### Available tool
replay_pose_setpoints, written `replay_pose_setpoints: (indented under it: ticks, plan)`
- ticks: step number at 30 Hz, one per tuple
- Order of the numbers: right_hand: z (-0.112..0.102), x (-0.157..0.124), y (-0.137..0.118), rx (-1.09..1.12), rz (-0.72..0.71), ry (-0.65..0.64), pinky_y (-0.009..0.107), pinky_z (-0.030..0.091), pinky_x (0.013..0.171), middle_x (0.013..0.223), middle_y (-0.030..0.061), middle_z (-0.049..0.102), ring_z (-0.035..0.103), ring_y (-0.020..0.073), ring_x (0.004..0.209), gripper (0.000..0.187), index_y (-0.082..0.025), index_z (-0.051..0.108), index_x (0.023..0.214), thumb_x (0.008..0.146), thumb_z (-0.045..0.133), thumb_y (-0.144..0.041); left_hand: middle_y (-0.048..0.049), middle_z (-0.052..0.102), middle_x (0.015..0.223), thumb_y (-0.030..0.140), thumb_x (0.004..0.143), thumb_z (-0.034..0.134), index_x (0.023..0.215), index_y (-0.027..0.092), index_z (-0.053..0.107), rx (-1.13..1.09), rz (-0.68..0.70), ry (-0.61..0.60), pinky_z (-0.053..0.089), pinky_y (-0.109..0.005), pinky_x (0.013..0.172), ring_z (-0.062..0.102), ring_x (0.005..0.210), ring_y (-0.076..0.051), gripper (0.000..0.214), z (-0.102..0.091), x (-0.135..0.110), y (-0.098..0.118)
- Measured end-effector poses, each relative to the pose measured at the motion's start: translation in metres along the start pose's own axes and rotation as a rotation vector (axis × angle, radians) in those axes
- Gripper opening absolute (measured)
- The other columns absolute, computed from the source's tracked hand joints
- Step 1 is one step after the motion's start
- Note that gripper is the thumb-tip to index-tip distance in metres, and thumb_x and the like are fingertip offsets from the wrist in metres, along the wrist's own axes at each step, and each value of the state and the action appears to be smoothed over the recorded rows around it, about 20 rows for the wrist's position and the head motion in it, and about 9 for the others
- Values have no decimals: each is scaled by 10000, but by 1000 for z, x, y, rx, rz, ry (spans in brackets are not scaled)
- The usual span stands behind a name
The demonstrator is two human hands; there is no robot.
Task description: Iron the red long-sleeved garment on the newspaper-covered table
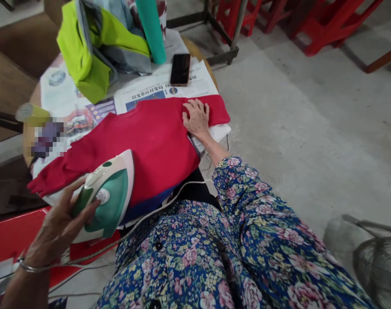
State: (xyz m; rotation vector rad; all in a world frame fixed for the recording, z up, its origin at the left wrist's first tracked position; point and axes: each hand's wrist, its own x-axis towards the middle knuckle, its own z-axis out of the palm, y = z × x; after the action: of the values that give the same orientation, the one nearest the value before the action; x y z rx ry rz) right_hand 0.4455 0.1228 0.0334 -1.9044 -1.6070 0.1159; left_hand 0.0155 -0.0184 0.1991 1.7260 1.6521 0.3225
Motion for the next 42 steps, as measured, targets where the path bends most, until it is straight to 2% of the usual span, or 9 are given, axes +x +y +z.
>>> replay_pose_setpoints:
  ticks: [4,8,13,20,23,26,30,35,42]
  plan:
    - [-2,1,-1,-68,18,-45,783,268,1340,1663,146,642,493,433,1601,498,-279,704,1522,1056,526,-286,-50,823,1092,598,903,735,1511,352,602,-5,146,-135,615,-337,706,768,854,-264,669,5,8,9]
    - [-1,0,-1,-90,24,-38,772,282,1334,1647,141,656,497,429,1599,513,-286,700,1532,1052,520,-285,-101,800,1346,516,960,657,1535,292,595,51,277,-219,643,-389,965,784,1103,-281,621,15,19,34]
    - [0,-2,1,-45,15,14,757,305,1325,1623,135,682,531,416,1566,492,-286,732,1477,1038,510,-279,-91,814,1243,409,1011,602,1577,216,531,-3,330,-305,647,-398,952,784,984,-233,603,45,25,62]
    - [-7,-5,-3,-83,30,-28,788,314,1296,1616,177,674,519,454,1567,500,-256,733,1473,1028,507,-287,-131,771,1415,335,1029,593,1603,236,505,-88,571,-469,639,-428,1019,770,1131,-263,589,107,28,91]
    - [-6,-5,-2,-31,21,9,800,314,1288,1587,180,695,534,455,1545,492,-259,746,1448,1013,516,-278,-149,754,1445,328,1035,586,1629,234,481,-87,601,-506,637,-457,1048,760,1211,-296,611,117,29,96]
    - [-3,-5,-2,19,15,42,798,312,1291,1561,170,716,555,444,1522,487,-270,757,1426,1000,522,-269,-137,748,1457,323,1033,588,1626,258,491,-77,569,-497,637,-458,1057,764,1210,-293,605,108,24,89]
    - [-1,-5,-3,1,27,29,806,312,1290,1582,183,700,543,453,1536,494,-253,757,1422,992,515,-255,-111,758,1440,324,1008,625,1590,285,536,-84,443,-383,637,-424,1053,766,1184,-269,591,77,7,63]
    - [3,-6,-2,-35,24,51,788,318,1300,1589,162,701,547,433,1538,490,-252,759,1411,1002,490,-251,-18,766,959,459,990,671,1504,274,595,-123,180,-142,572,-283,604,640,620,-154,551,41,-6,34]
    - [1,-6,-5,-59,36,22,778,325,1307,1608,165,685,541,426,1555,489,-245,754,1422,1008,495,-248,99,546,582,577,830,784,1413,196,581,-233,63,100,423,-261,480,561,496,-166,726,12,37,20]
